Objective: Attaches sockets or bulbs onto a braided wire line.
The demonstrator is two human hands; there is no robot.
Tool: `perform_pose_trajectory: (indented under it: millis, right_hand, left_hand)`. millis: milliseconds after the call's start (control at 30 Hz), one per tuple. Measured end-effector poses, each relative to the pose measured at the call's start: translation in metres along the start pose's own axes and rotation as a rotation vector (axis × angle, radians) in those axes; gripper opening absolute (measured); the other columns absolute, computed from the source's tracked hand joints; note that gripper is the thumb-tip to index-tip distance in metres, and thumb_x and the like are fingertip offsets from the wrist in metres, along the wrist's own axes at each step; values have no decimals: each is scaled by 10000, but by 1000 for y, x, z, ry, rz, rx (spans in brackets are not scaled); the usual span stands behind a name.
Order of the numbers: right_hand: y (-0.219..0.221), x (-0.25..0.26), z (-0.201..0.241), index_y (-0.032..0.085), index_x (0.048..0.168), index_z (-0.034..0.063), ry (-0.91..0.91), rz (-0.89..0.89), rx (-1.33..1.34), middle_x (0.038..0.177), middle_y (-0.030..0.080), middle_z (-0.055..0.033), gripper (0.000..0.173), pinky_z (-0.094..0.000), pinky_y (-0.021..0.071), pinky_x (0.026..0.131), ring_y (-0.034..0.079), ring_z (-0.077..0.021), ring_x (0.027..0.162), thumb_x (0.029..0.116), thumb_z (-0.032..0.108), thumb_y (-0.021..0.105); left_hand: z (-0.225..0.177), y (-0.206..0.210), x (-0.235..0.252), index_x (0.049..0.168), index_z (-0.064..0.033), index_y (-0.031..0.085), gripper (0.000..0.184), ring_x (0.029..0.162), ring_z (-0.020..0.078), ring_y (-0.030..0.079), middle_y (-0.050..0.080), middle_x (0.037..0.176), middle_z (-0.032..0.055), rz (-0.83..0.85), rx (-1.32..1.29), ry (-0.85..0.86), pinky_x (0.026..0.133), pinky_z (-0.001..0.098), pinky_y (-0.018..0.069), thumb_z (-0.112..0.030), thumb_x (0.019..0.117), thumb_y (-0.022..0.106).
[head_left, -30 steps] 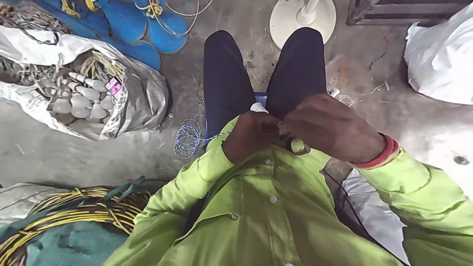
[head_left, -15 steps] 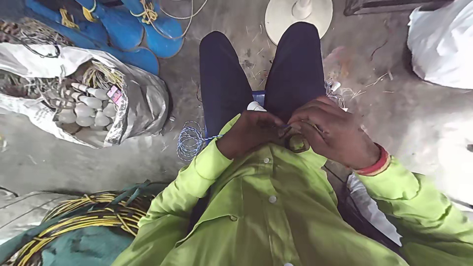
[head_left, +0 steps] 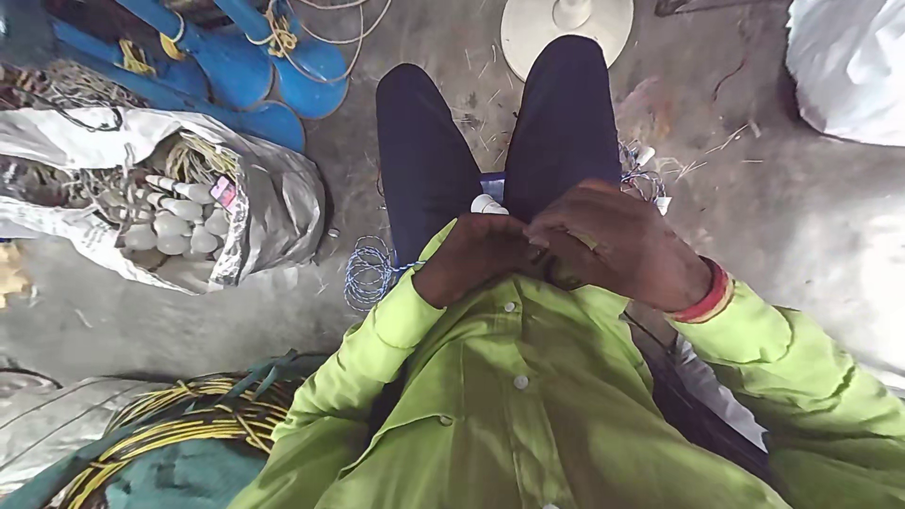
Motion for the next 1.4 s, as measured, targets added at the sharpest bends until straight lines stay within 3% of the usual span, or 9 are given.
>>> perform_pose_trajectory:
  millis: [167, 267, 367, 567, 700, 800, 1067, 1400]
  right_hand:
    - [-1, -6, 0, 759, 996, 50, 33, -19, -35, 980, 728, -79, 184, -345, 526, 869, 658, -214, 955, 994, 149, 603]
    - [0, -14, 0, 754, 1008, 35, 33, -35, -37, 1009, 717, -107, 190, -367, 524, 900, 648, -245, 991, 984, 120, 587]
    - [4, -17, 0, 745, 1008, 26, 17, -60, -58, 1027, 721, -121, 191, -370, 545, 923, 673, -250, 1011, 1000, 120, 580]
    - [6, -21, 2, 722, 1027, -16, 8, -70, -65, 1067, 729, -159, 196, -323, 593, 873, 717, -218, 986, 1008, 52, 539]
    - [12, -28, -3, 720, 1028, -40, -31, -142, -49, 1090, 732, -186, 184, -322, 596, 900, 723, -229, 1026, 1022, 59, 565]
    - [16, -32, -6, 712, 1009, -54, -40, -172, -40, 1100, 732, -198, 167, -329, 598, 921, 724, -237, 1052, 1012, 39, 573]
    - [18, -34, -6, 683, 998, -62, -50, -195, -54, 1074, 733, -205, 152, -333, 607, 907, 731, -238, 1041, 1015, 14, 552]
    - [18, -34, -4, 679, 986, -65, -16, -186, -49, 1037, 730, -195, 178, -308, 603, 879, 729, -215, 1006, 1027, 40, 540]
  left_hand:
    - [-3, -3, 0, 1128, 29, 683, 192, 782, 121, 691, 725, 935, 104, 94, -146, -92, 693, 275, 601, 30, 936, 663]
    - [-1, -3, -2, 1098, -26, 700, 175, 678, 51, 621, 692, 847, 27, 83, -168, -128, 596, 204, 533, -62, 991, 567]
    - [-1, -3, -1, 1054, -44, 713, 175, 650, 29, 590, 666, 795, -14, 61, -168, -122, 583, 189, 508, -103, 1007, 555]
    - [0, 0, -1, 1033, -19, 711, 127, 605, 35, 572, 670, 782, 12, 26, -173, -117, 531, 179, 482, -34, 985, 594]
    - [-1, 0, 6, 999, 3, 701, 81, 636, 40, 611, 690, 774, 3, 22, -198, -68, 572, 197, 517, 10, 946, 641]
    - [-1, 1, 7, 997, 17, 706, 76, 620, 52, 600, 686, 769, 20, -4, -142, -25, 553, 206, 505, -9, 931, 679]
    - [-3, 2, 5, 1014, 52, 698, 107, 701, 85, 673, 719, 832, 78, -33, 94, 156, 649, 241, 586, -6, 926, 714]
    - [-4, 2, 5, 968, 36, 711, 105, 679, 87, 674, 717, 816, 72, -74, 178, 236, 630, 241, 591, -22, 893, 757]
Point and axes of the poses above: each hand's wrist, its own x-axis towards the middle knuckle, its own y-axis out of the palm, z = x × y, the point moved 2 cm from there along x, towards the middle knuckle
